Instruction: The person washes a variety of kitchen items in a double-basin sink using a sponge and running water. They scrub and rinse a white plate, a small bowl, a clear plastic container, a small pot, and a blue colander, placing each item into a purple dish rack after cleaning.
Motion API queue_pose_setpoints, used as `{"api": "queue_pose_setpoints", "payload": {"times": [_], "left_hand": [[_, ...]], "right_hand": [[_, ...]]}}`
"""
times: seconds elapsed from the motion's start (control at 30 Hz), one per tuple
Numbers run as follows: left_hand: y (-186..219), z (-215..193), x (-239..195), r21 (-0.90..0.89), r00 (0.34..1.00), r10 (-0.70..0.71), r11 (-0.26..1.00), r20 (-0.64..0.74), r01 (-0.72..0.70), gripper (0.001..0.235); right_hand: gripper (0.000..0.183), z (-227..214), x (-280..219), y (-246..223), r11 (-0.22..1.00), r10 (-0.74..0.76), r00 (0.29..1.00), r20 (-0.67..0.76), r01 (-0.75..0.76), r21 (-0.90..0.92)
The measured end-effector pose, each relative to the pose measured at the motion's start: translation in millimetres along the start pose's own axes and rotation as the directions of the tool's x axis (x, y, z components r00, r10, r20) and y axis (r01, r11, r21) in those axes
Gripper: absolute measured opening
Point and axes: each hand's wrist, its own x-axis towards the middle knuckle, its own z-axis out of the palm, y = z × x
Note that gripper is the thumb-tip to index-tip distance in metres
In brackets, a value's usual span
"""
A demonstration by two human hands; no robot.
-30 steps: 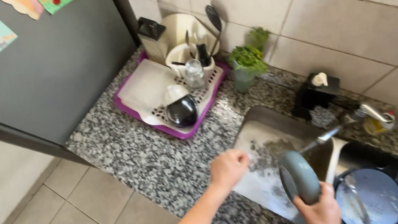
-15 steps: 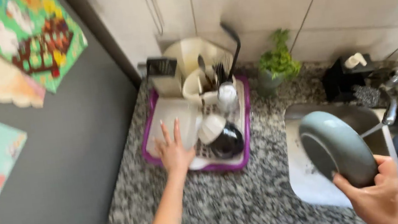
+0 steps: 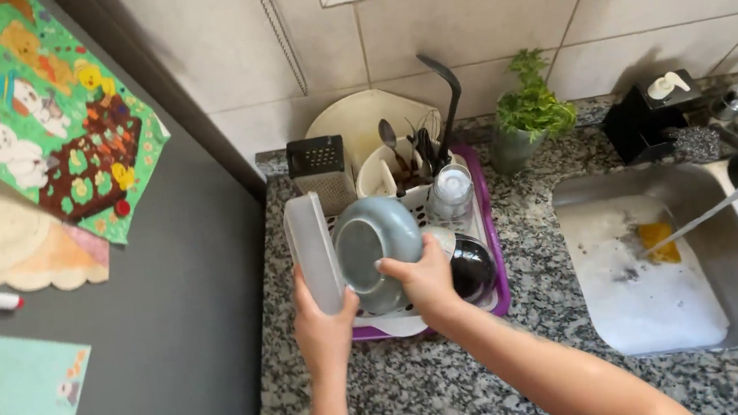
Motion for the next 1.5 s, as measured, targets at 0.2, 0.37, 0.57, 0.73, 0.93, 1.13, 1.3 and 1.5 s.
{"api": "queue_pose_setpoints", "payload": {"times": [0.2, 0.37, 0.57, 0.73, 0.93, 1.13, 1.3, 1.5], "left_hand": [[-12, 9, 1, -0.008, 0.992, 0.112, 0.994, -0.055, -0.112, 0.083], [-12, 22, -1, 0.098, 0.946, 0.315, 0.947, -0.083, -0.307, 0.087], [-11, 38, -11, 0.253, 0.957, 0.276, 0.936, -0.091, -0.246, 0.093], [-13, 40, -15, 0.34, 0.962, 0.273, 0.907, -0.029, -0.247, 0.094], [-16, 50, -16, 0.573, 0.947, 0.321, 0.776, 0.0, -0.263, 0.091], [-19, 67, -23, 0.622, 0.943, 0.308, 0.717, 0.123, -0.315, 0.084], [-18, 66, -19, 0.634, 0.925, 0.344, 0.682, 0.164, -0.365, 0.081], [-27, 63, -24, 0.601, 0.847, 0.531, 0.67, 0.022, -0.435, 0.093]], "right_hand": [[0.048, 42, 5, -8, 0.937, 0.265, 0.964, 0.02, -0.262, 0.231], [0.056, 45, 10, 0, 0.916, 0.25, 0.964, 0.091, -0.265, 0.301], [0.036, 43, 6, 24, 0.761, 0.369, 0.896, 0.246, -0.443, 0.473], [0.044, 34, 7, 38, 0.679, 0.395, 0.852, 0.343, -0.523, 0.515], [0.068, 15, 5, 48, 0.71, 0.432, 0.805, 0.407, -0.582, 0.397], [0.06, -18, -22, 24, 0.795, 0.383, 0.78, 0.495, -0.551, 0.254], [0.064, -51, -21, 51, 0.884, 0.375, 0.793, 0.48, -0.461, 0.072], [0.039, -141, -19, 74, 0.92, 0.315, 0.755, 0.575, -0.391, 0.009]]}}
